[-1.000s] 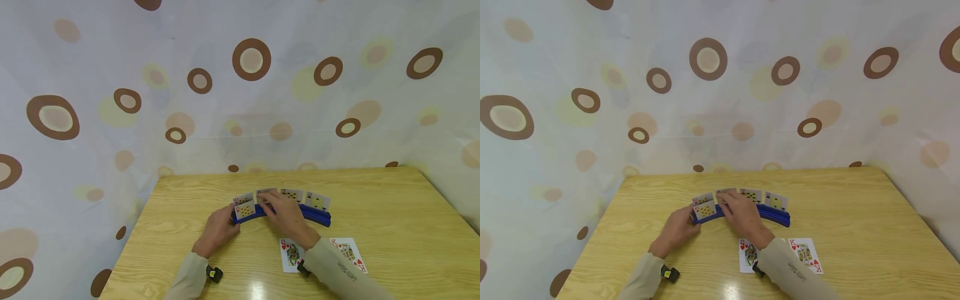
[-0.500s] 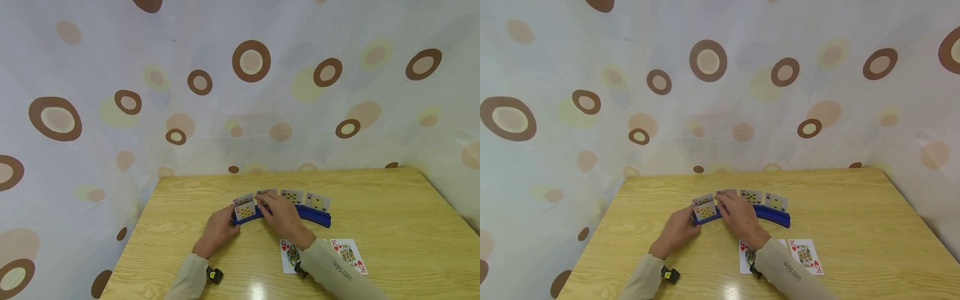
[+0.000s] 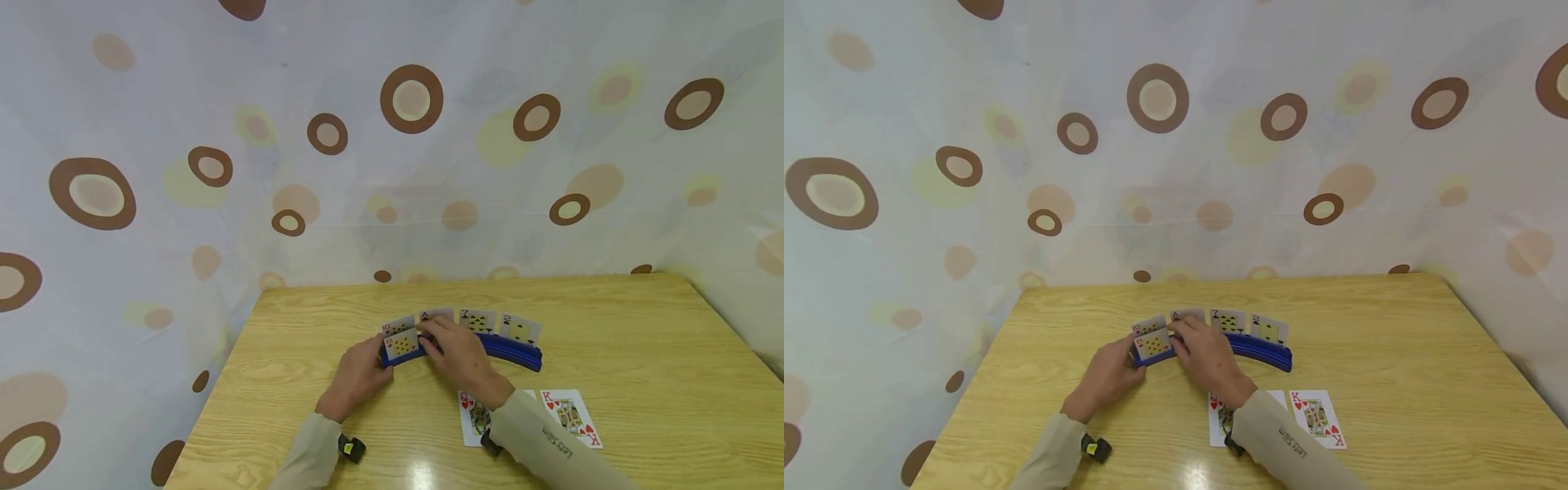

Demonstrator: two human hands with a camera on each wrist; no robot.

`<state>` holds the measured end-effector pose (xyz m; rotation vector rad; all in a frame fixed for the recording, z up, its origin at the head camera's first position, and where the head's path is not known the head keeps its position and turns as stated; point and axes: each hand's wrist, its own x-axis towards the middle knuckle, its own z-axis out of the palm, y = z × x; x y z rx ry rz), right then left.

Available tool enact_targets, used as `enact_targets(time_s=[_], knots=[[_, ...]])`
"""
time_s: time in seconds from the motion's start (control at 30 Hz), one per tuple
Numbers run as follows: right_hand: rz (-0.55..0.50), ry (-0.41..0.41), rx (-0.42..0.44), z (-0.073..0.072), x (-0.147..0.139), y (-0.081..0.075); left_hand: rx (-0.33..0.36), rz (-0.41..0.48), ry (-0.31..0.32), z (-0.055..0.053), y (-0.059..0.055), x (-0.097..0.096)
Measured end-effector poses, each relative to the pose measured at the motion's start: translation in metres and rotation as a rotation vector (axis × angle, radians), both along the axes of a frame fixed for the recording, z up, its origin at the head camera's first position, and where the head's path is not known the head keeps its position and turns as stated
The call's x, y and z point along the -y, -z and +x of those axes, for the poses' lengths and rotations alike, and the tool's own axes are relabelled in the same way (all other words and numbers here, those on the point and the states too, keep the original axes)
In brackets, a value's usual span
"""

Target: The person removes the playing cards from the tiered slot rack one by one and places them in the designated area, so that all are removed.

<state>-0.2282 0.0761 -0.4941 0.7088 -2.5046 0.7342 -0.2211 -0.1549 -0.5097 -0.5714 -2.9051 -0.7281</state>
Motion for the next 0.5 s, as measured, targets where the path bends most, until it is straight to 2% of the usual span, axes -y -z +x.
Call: enact_targets(time_s=[0.33, 0.5], knots=[[-0.05, -0.011, 0.026, 0.0035, 0.0055, -0.0019, -0.018, 0.003, 0.004, -0.0006, 0.0008, -0.0001], [-0.068, 0.0, 0.067, 0.0043, 0.0045, -0.0019, 0.0, 0.009, 0.0, -0.0006, 0.0008, 0.0007]])
